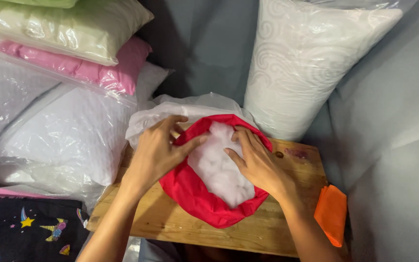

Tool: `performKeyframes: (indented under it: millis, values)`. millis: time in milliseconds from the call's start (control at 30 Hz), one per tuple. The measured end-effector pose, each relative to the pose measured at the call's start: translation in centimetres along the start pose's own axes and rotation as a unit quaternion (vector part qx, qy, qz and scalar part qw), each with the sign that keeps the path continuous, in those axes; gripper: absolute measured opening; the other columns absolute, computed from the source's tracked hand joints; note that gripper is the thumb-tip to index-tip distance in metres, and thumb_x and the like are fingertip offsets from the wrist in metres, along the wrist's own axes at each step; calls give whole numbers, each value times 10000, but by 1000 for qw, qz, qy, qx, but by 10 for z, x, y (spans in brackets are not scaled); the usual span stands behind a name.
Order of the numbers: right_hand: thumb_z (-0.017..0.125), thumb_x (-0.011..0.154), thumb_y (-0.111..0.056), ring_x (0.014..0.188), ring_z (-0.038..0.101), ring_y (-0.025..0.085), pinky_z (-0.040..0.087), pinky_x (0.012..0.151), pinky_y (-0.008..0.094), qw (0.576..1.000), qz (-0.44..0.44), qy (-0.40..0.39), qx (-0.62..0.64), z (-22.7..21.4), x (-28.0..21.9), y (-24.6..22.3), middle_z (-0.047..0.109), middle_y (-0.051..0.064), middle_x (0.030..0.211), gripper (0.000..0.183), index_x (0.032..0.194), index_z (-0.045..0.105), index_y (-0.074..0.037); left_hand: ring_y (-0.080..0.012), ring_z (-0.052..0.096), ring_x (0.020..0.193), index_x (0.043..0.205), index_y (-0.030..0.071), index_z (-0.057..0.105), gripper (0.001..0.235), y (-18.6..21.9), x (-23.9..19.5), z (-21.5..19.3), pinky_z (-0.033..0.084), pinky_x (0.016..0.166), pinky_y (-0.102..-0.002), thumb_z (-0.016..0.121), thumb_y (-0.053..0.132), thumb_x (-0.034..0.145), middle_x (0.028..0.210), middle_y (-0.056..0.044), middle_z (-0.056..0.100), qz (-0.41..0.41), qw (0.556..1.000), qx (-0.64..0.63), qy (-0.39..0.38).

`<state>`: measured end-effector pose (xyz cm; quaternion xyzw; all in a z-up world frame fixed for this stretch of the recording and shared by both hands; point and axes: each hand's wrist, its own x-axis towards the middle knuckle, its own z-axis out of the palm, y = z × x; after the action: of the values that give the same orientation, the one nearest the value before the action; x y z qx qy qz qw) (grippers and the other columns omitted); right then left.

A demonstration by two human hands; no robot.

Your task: The person takes handfuls of white cotton from a large plastic bag and places them into a red fabric pouch. They use both hands to fluff and arrange the cotton inside the pouch, which rests on a low wooden table.

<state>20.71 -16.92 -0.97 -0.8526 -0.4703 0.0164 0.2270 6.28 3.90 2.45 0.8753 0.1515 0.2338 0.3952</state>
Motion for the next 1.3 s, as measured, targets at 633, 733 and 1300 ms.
performKeyframes:
  millis: [633,733,1300]
  values:
    - [435,933,-655,1434,460,273,293,1177,400,980,36,-191,44,7,26,18,518,131,1534,793,1497,488,-99,-79,384,636,686,131,508,283,-48,-50,40,283,571,-267,657,174,923,651,47,442,-132,927,-350,22]
    - [617,948,-460,1329,573,226,396,1108,342,985,-77,-121,95,1,18,15,627,72,1428,506,1314,631,-111,-74,325,614,666,155,402,369,-55,-51,38,269,543,-298,691,181,893,632,61,337,-117,967,-226,27]
    - [639,968,-103,1167,661,143,487,1022,248,851,264,310,331,46,-148,98,727,93,1243,213,1167,654,-29,-216,724,1054,1149,82,720,579,-110,-69,47,541,868,-346,302,463,1027,1206,-87,774,-266,937,-223,37]
